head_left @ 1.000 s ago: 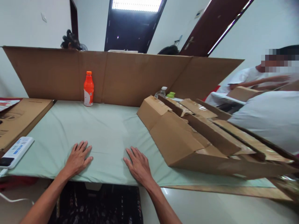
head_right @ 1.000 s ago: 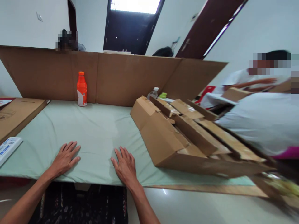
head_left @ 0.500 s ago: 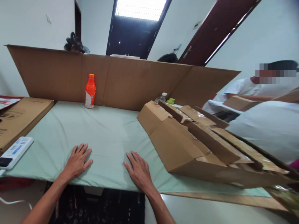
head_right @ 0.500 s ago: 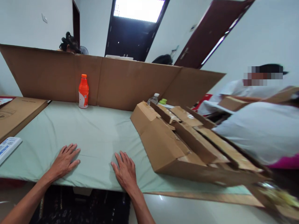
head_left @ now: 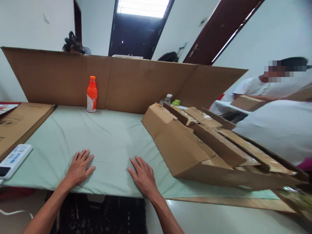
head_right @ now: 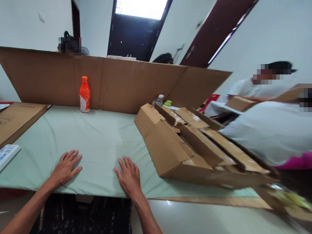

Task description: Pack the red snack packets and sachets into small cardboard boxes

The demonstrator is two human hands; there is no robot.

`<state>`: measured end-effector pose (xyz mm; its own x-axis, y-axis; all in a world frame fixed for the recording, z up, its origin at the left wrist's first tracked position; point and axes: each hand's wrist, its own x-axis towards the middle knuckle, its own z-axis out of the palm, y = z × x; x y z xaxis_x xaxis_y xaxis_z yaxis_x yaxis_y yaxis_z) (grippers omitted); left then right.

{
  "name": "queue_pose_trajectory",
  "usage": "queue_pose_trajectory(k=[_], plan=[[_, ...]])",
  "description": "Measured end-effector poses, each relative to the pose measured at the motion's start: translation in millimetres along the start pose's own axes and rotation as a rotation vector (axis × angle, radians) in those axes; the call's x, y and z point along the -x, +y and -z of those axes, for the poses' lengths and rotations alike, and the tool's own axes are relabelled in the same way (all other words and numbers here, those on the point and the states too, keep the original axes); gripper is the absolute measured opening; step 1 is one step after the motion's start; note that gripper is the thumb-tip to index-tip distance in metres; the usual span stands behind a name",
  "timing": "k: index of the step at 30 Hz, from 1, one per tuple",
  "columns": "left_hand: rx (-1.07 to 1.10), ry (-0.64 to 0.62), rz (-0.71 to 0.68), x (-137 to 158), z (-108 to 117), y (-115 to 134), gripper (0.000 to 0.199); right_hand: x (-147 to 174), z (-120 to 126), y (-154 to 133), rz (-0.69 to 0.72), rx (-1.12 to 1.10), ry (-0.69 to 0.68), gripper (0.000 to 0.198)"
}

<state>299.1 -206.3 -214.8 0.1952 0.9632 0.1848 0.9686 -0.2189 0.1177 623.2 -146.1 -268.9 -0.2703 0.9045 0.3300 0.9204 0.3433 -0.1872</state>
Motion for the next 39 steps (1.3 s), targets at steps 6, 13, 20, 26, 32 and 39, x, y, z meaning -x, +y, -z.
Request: queue_pose_trajectory(k=[6, 13, 20, 26, 32, 39], plan=[[0.013, -0.006, 0.0, 0.5, 0.2, -0.7, 0.049, 0.2, 1.7, -0.8, -0.001, -0.005, 0.001, 0.045], [0.024, -0.019, 0.013, 1.0, -2.6, -1.6, 0.053, 1.9, 1.0, 1.6, 0.004, -0.011, 0.0, 0.045], [0.022, -0.017, 0.007, 0.9, -2.5, -2.6, 0.052, 1.4, 1.0, 2.1, 0.003, -0.011, -0.006, 0.046], [0.016, -0.008, -0.005, -0.6, -2.2, -3.3, 0.051, -0.1, 0.4, 0.1, -0.008, -0.004, -0.005, 0.045], [-0.003, 0.006, -0.001, 0.3, -2.8, -3.2, 0.049, -1.2, 3.8, -1.9, -0.002, 0.002, -0.006, 0.045], [-0.042, 0.024, -0.006, 2.2, -8.1, -7.2, 0.05, 0.2, 7.4, -3.1, -0.013, -0.014, -0.033, 0.046]])
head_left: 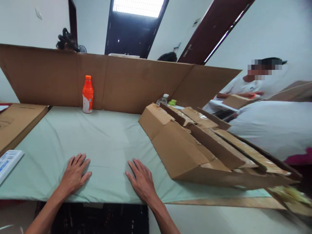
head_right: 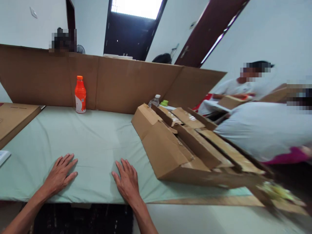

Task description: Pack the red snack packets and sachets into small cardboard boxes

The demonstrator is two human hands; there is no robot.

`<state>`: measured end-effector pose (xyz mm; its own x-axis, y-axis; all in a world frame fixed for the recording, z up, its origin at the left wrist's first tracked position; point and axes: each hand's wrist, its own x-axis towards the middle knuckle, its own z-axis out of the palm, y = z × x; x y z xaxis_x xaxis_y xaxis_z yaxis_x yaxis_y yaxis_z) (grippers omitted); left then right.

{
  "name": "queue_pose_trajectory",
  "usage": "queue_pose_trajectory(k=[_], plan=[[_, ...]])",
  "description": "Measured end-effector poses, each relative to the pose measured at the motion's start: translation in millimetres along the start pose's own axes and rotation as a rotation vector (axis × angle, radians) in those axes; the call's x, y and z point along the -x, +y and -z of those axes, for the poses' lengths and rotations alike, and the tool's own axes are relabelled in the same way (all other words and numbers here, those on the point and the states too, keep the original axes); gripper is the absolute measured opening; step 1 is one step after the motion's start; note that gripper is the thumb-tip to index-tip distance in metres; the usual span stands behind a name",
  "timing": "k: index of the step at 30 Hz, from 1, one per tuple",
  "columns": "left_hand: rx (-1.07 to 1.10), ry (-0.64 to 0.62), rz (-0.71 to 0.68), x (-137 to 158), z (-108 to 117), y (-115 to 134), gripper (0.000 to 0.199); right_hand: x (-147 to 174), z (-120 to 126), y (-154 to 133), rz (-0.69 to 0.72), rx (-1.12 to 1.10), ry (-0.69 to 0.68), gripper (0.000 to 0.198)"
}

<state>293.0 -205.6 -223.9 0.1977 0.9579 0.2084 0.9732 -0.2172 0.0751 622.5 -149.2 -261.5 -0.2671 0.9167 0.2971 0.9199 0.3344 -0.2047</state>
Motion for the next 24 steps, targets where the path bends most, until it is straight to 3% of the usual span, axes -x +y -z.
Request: queue_pose_trajectory(k=[17, 21, 24], plan=[[-0.073, 0.216, -0.119, -6.0, -12.4, -11.1, 0.049, -5.2, 18.7, -9.3, -0.016, -0.052, -0.016, 0.047], [-0.109, 0.272, -0.089, -9.2, -18.0, 6.4, 0.047, -2.4, 20.2, -6.9, 0.03, -0.176, 0.066, 0.039], [-0.107, 0.302, -0.124, -10.5, -23.1, 27.5, 0.044, -0.6, 33.4, -2.0, 0.079, -0.238, 0.236, 0.028]])
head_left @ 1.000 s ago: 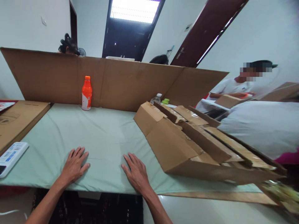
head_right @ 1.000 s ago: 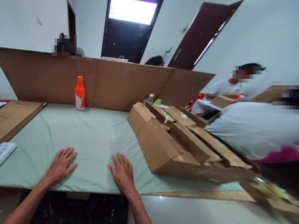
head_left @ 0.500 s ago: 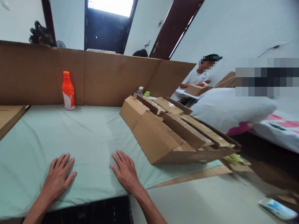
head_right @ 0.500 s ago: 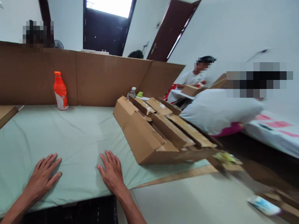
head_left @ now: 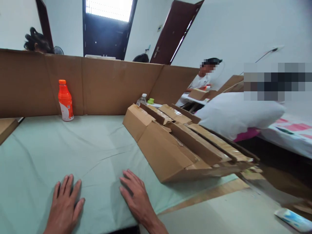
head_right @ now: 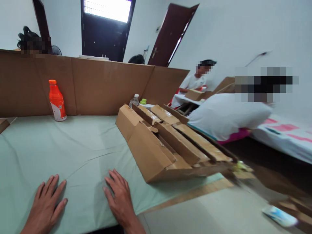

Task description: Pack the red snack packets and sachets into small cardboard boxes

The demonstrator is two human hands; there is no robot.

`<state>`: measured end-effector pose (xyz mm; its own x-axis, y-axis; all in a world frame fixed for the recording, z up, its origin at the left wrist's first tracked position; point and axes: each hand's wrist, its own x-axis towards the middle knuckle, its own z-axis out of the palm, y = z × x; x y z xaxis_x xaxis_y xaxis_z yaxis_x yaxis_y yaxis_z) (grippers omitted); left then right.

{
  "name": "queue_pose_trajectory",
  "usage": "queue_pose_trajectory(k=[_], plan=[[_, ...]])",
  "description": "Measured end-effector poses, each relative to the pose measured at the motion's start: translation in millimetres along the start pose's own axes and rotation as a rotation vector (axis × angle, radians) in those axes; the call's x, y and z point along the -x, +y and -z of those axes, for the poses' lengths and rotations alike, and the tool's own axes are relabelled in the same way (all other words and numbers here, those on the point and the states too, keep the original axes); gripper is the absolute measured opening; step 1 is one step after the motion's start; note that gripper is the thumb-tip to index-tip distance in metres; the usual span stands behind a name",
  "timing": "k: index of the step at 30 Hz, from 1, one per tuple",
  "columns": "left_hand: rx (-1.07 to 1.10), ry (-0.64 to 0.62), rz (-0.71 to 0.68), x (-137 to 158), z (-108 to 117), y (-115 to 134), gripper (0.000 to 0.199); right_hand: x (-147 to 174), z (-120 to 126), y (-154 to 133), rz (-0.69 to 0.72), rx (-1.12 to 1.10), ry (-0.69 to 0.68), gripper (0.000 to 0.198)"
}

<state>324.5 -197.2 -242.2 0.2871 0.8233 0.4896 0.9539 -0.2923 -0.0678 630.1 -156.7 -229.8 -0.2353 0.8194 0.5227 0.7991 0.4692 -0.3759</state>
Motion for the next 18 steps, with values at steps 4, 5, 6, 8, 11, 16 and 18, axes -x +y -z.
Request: queue_pose_trajectory(k=[4, 5, 6, 8, 11, 16, 18], plan=[[0.092, 0.017, -0.132, -5.6, 2.3, 31.9, 0.05, -14.9, 51.5, 3.7, 0.047, 0.052, 0.298, 0.023], [0.116, 0.006, -0.175, -7.7, 3.8, 39.0, 0.053, -20.9, 67.8, 6.5, 0.036, 0.095, 0.363, 0.023], [0.139, -0.005, -0.219, -9.9, 5.2, 45.4, 0.056, -27.3, 83.9, 10.7, 0.018, 0.152, 0.421, 0.024], [0.175, -0.006, -0.301, -14.4, 7.3, 55.1, 0.06, -39.6, 112.3, 24.2, -0.033, 0.294, 0.515, 0.029], [0.195, 0.03, -0.358, -19.6, 7.1, 61.6, 0.06, -52.6, 138.2, 55.3, -0.178, 0.468, 0.545, 0.048], [0.185, 0.051, -0.381, -20.9, 3.1, 61.2, 0.062, -58.2, 144.6, 101.2, -0.531, 0.304, 0.363, 0.075], [0.187, 0.049, -0.37, -19.7, 1.9, 60.8, 0.063, -58.5, 143.8, 106.2, -0.624, 0.181, 0.345, 0.07]])
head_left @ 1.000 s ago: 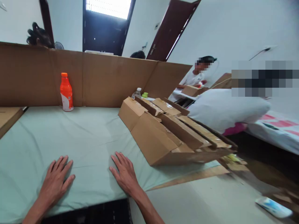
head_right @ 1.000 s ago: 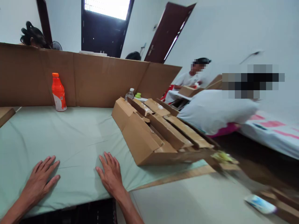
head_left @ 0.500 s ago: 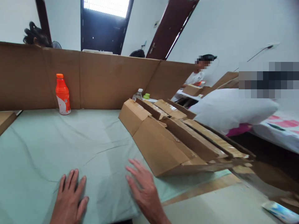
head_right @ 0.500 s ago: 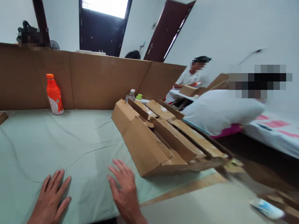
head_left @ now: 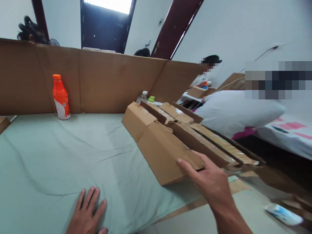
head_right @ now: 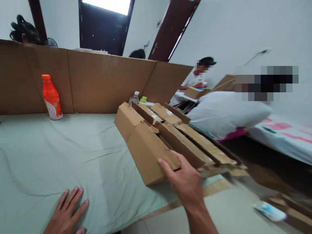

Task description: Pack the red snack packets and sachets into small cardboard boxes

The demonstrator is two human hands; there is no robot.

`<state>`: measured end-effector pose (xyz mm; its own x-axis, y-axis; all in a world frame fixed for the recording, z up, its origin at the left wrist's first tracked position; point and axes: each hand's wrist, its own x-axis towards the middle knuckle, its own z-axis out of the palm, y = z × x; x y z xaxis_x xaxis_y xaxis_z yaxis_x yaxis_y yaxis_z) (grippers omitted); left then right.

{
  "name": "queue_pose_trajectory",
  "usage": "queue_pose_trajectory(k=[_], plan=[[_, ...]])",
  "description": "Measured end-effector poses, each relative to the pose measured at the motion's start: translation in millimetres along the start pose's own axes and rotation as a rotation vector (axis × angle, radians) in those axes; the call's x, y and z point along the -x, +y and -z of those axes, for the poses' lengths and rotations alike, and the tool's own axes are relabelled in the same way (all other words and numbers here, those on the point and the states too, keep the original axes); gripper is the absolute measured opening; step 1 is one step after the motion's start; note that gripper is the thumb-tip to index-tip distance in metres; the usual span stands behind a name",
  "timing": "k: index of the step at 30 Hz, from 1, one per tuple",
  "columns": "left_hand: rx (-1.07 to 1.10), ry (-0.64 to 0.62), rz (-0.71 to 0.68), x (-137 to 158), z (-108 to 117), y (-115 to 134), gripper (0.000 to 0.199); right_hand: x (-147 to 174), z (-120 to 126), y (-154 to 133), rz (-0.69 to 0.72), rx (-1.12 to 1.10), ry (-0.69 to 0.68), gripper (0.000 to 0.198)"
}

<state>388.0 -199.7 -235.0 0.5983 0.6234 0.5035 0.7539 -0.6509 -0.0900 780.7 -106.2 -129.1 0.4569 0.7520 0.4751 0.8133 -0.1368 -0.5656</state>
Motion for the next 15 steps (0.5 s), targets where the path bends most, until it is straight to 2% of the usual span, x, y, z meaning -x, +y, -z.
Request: queue_pose_trajectory(k=[4, 8, 12, 15], plan=[[0.009, -0.014, 0.009, 2.4, -1.8, -0.3, 0.066, 0.9, 1.9, -7.2, -0.055, -0.122, -0.003, 0.056], [0.038, -0.013, 0.001, 6.9, -8.5, -2.1, 0.066, 0.8, 3.8, -14.3, -0.082, -0.17, -0.036, 0.052], [0.126, -0.034, 0.022, 16.1, -19.9, -5.0, 0.07, 1.8, 2.6, -15.7, -0.005, -0.204, -0.081, 0.046], [0.222, -0.03, 0.067, 18.7, -15.4, -11.6, 0.071, 8.8, 2.0, -18.3, 0.117, -0.186, -0.062, 0.039]])
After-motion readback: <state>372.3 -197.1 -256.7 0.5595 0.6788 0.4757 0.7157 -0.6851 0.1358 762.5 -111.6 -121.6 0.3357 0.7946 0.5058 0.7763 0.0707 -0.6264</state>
